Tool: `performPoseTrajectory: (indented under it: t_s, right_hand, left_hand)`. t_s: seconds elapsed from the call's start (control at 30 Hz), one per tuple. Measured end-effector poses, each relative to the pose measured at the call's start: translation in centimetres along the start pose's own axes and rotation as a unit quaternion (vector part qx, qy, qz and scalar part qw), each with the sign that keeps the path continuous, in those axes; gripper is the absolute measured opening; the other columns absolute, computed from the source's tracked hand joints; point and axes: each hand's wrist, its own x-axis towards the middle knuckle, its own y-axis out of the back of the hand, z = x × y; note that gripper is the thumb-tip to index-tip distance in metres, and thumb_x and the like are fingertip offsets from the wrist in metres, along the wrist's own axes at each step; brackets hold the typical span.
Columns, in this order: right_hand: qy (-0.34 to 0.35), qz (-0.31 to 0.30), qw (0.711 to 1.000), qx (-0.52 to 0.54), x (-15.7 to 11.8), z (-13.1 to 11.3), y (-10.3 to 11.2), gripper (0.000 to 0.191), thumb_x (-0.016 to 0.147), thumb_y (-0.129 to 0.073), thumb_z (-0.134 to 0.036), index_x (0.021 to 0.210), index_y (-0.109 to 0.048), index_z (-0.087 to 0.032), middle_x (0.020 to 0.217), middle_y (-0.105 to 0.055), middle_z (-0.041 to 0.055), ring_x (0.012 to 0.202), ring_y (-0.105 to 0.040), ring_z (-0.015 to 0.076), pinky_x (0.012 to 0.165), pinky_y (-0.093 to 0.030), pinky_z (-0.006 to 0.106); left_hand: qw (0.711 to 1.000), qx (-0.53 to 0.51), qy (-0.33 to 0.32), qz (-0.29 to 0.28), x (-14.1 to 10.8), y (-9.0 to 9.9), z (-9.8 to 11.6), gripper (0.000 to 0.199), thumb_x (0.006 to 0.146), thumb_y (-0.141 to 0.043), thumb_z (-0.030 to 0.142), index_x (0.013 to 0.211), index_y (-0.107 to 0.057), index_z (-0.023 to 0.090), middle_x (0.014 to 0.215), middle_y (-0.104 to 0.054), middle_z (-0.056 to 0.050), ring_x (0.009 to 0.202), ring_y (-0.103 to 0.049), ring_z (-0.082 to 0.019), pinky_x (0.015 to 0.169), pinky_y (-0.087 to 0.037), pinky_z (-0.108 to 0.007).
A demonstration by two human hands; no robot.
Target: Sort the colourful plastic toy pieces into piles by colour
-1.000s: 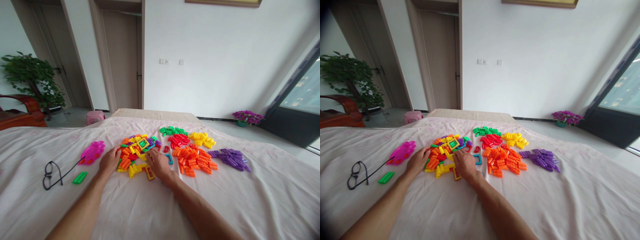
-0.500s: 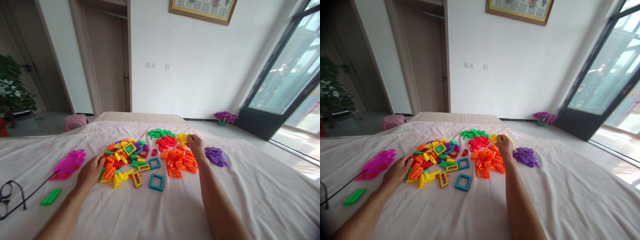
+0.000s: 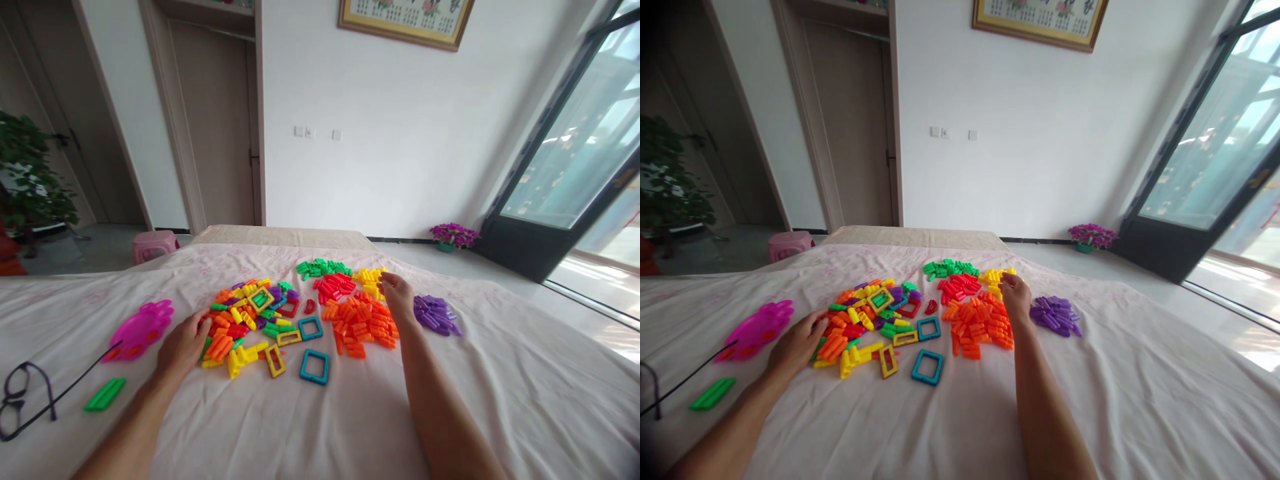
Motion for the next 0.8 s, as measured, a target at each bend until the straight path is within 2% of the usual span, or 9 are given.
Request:
performPoseTrajectory:
  t_s: [0.1, 0.17, 0.3, 0.4, 0.57, 0.67, 0.8]
  right_hand:
    - [0.035, -0.063, 0.997, -0.009, -1.9, -3.2, -2.2, 0.034, 0.082, -0.051, -0.023, 0.111, -0.068, -0.016, 0.096, -0.073, 0.0081, 0.08, -0.07, 0.0168, 0.074, -0.055, 0.03]
    - [0.106, -0.121, 0.986, -0.04, -4.2, -5.7, -4.0, 0.029, 0.083, -0.053, -0.024, 0.106, -0.07, -0.019, 0.093, -0.073, 0.0052, 0.083, -0.069, 0.0174, 0.077, -0.053, 0.03]
    - [0.269, -0.269, 0.922, -0.069, -10.0, -9.7, -7.2, 0.025, 0.088, -0.051, -0.021, 0.102, -0.071, -0.022, 0.098, -0.072, 0.0037, 0.09, -0.066, 0.0172, 0.081, -0.05, 0.028]
    - [0.341, -0.347, 0.868, -0.095, -13.5, -10.9, -9.0, 0.027, 0.093, -0.047, -0.02, 0.108, -0.069, -0.023, 0.106, -0.07, 0.0047, 0.097, -0.064, 0.017, 0.085, -0.047, 0.027]
    - [0.379, -0.373, 0.818, -0.218, -16.1, -10.9, -11.0, 0.029, 0.091, -0.052, -0.021, 0.118, -0.063, -0.023, 0.112, -0.066, 0.0076, 0.104, -0.058, 0.0212, 0.089, -0.044, 0.031]
    - [0.374, -0.359, 0.816, -0.257, -16.4, -10.7, -11.7, 0.029, 0.09, -0.052, -0.021, 0.117, -0.062, -0.023, 0.111, -0.063, 0.0085, 0.105, -0.056, 0.022, 0.085, -0.045, 0.031]
    - [0.358, -0.365, 0.822, -0.25, -16.2, -10.7, -11.8, 0.023, 0.091, -0.049, -0.022, 0.108, -0.065, -0.022, 0.107, -0.062, 0.0078, 0.102, -0.055, 0.0207, 0.086, -0.043, 0.031]
  left_hand:
    - [1.0, -0.006, 0.002, 0.001, 0.0, 0.1, 0.2, 0.047, 0.094, -0.03, 0.042, 0.128, -0.055, 0.021, 0.127, -0.064, -0.008, 0.111, -0.061, -0.022, 0.087, -0.045, -0.029]
    - [1.0, -0.011, 0.004, 0.001, -0.1, 0.2, 0.3, 0.047, 0.094, -0.031, 0.042, 0.129, -0.055, 0.021, 0.127, -0.064, -0.008, 0.111, -0.061, -0.021, 0.086, -0.045, -0.028]
    - [1.0, -0.017, 0.011, -0.001, -0.2, 0.4, 0.5, 0.048, 0.093, -0.033, 0.044, 0.13, -0.054, 0.022, 0.126, -0.065, -0.007, 0.111, -0.061, -0.023, 0.086, -0.045, -0.029]
    - [1.0, -0.017, 0.01, -0.003, -0.2, 0.5, 0.7, 0.048, 0.093, -0.033, 0.044, 0.131, -0.054, 0.022, 0.126, -0.065, -0.007, 0.112, -0.06, -0.023, 0.086, -0.045, -0.03]
    - [1.0, -0.01, 0.002, 0.0, -0.2, 0.6, 0.8, 0.048, 0.093, -0.034, 0.042, 0.132, -0.054, 0.021, 0.125, -0.065, -0.007, 0.109, -0.062, -0.022, 0.084, -0.045, -0.028]
    - [1.0, -0.004, 0.002, 0.005, -0.3, 0.7, 0.9, 0.048, 0.093, -0.034, 0.042, 0.131, -0.054, 0.022, 0.124, -0.066, -0.007, 0.108, -0.062, -0.022, 0.082, -0.045, -0.028]
    - [1.0, 0.003, 0.003, 0.009, -0.3, 0.6, 0.9, 0.047, 0.093, -0.034, 0.043, 0.13, -0.055, 0.022, 0.123, -0.066, -0.007, 0.107, -0.063, -0.022, 0.081, -0.045, -0.029]
